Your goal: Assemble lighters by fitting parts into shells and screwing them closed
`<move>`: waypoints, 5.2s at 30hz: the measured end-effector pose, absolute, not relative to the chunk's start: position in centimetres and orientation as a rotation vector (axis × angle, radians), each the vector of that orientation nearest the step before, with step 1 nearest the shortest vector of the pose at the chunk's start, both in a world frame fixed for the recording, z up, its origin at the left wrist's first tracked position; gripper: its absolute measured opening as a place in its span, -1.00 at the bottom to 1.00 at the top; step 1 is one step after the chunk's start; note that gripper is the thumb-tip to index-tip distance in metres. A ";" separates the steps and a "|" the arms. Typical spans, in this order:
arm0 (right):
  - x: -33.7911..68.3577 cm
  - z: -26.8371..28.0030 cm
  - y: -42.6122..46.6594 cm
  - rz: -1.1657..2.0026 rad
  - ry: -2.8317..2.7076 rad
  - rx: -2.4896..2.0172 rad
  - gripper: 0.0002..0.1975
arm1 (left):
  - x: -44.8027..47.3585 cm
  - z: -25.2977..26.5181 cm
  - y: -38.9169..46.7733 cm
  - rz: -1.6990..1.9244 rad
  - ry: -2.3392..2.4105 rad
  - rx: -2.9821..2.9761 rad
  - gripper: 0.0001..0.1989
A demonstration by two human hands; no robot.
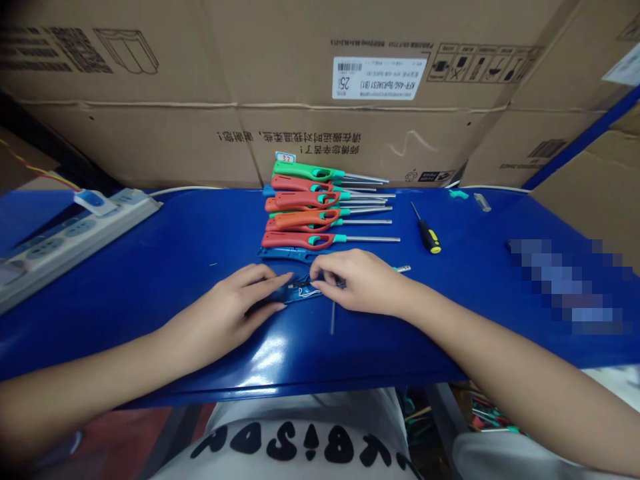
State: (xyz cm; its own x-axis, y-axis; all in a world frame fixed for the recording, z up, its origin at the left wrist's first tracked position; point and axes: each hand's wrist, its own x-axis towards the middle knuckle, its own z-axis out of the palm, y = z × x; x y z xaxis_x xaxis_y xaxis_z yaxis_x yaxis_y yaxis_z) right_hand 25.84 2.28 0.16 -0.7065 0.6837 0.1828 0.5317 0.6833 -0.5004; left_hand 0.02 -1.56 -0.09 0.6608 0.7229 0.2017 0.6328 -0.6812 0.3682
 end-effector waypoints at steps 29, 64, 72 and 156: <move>27.3 2.0 2.7 0.972 -2.627 -0.799 -0.92 | -0.4 0.4 -0.7 0.368 0.867 2.719 -0.62; 26.8 1.6 2.3 0.769 -2.683 -0.725 -0.95 | -0.4 1.6 -0.9 0.091 0.827 2.991 -0.51; 26.7 1.6 2.3 0.759 -2.696 -0.736 -0.90 | -0.4 1.6 -1.0 0.050 0.837 3.015 -0.52; 28.5 3.0 5.6 0.177 -2.506 -1.318 -0.82 | -0.3 1.0 -1.4 0.123 0.792 3.067 -0.52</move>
